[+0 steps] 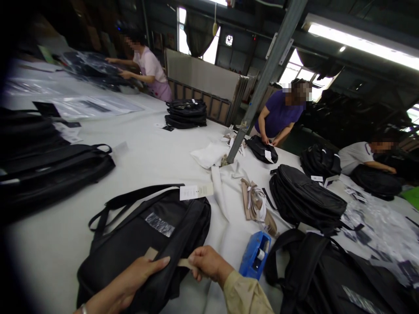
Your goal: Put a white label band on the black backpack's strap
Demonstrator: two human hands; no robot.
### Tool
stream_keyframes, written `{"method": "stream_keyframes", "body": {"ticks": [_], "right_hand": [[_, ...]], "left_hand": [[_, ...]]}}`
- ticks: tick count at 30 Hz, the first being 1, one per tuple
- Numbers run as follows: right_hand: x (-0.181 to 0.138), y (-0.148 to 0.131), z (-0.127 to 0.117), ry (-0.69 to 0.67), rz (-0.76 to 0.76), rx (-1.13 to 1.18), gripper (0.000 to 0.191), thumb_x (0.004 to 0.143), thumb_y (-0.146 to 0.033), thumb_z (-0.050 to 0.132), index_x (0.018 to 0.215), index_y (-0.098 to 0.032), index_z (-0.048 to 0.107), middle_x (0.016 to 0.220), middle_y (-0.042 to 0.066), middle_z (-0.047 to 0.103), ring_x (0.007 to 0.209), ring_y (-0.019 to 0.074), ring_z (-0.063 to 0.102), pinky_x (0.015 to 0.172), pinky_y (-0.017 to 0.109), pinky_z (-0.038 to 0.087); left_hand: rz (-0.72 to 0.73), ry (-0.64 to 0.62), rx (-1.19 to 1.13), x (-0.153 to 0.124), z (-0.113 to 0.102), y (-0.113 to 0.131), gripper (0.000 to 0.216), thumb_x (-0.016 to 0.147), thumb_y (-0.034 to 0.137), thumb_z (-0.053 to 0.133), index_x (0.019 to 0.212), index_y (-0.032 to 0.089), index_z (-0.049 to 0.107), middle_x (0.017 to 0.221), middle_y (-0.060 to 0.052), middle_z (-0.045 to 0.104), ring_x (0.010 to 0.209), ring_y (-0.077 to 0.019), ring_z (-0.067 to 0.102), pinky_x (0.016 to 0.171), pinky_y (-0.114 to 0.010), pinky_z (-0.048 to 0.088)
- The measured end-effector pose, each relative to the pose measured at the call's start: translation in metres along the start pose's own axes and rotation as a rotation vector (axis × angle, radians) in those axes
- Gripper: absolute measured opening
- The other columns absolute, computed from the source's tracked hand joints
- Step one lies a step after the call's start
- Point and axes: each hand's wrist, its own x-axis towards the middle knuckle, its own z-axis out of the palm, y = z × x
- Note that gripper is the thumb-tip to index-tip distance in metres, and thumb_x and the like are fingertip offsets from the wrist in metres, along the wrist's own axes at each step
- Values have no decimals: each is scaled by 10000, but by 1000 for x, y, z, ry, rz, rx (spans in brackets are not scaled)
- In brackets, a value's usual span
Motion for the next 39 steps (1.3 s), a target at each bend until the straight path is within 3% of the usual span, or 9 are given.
{"method": "stream_keyframes", "body": {"ticks": [4,9,15,20,23,29,33,36,39], "right_hand": [[6,-5,12,41,1,-100,231,801,-384,580,764,-156,569,473,-49,569,360,82,481,401,192,378],[11,-38,17,26,49,-218,48,762,-139,533,753,-153,578,483,-55,581,384,83,520,431,192,436],[11,-73,24,24,4,-343,179,724,-91,594,883,-172,585,521,-70,608,416,85,554,445,176,438],[39,-82,52,51,56,-268,230,773,-57,547,976,-164,561,527,-64,602,419,94,554,463,189,443],[45,-81,56,53,44,-190,251,841,-76,500,1079,-145,538,590,-43,620,449,90,551,497,207,456],[42,-56,48,-41,-175,-153,396,953,-343,489,1308,-168,488,719,-19,602,590,94,563,611,234,462],[43,-45,42,34,-183,-188,488,880,-243,523,1348,-149,422,913,48,651,652,123,591,650,282,506],[37,-69,42,181,-432,-563,546,794,-146,560,1330,-166,457,1175,114,627,895,184,632,808,356,533],[30,-110,53,64,-785,-1099,605,791,-170,627,1368,-206,450,1367,119,544,1215,239,516,1002,407,451]], "left_hand": [[-26,-19,-32,8,3,-7,498,590,500,850,781,52,748,744,-195,766,632,-290,721,567,-328,585],[-24,-22,-17,14,-4,-7,503,557,488,856,804,63,750,765,-184,771,698,-327,734,643,-377,602],[43,77,184,12,-2,0,362,579,413,827,768,115,743,700,-114,762,691,-315,722,638,-369,576],[261,34,331,7,0,4,284,677,407,741,786,145,738,760,-62,765,800,-286,702,695,-315,530],[291,32,346,5,-5,4,242,711,383,695,776,153,727,751,-38,749,807,-278,686,703,-306,511],[360,121,392,9,-7,1,468,771,595,620,793,144,742,813,-68,746,877,-291,659,745,-294,477],[369,174,463,16,-9,-2,422,765,550,592,642,163,704,664,-53,689,722,-268,627,623,-290,432],[348,174,503,22,-11,-5,381,760,484,595,552,170,649,555,-37,623,608,-242,584,570,-297,396],[348,180,502,28,-12,-5,308,740,426,644,578,165,664,560,-39,628,638,-258,608,602,-307,422]]}}
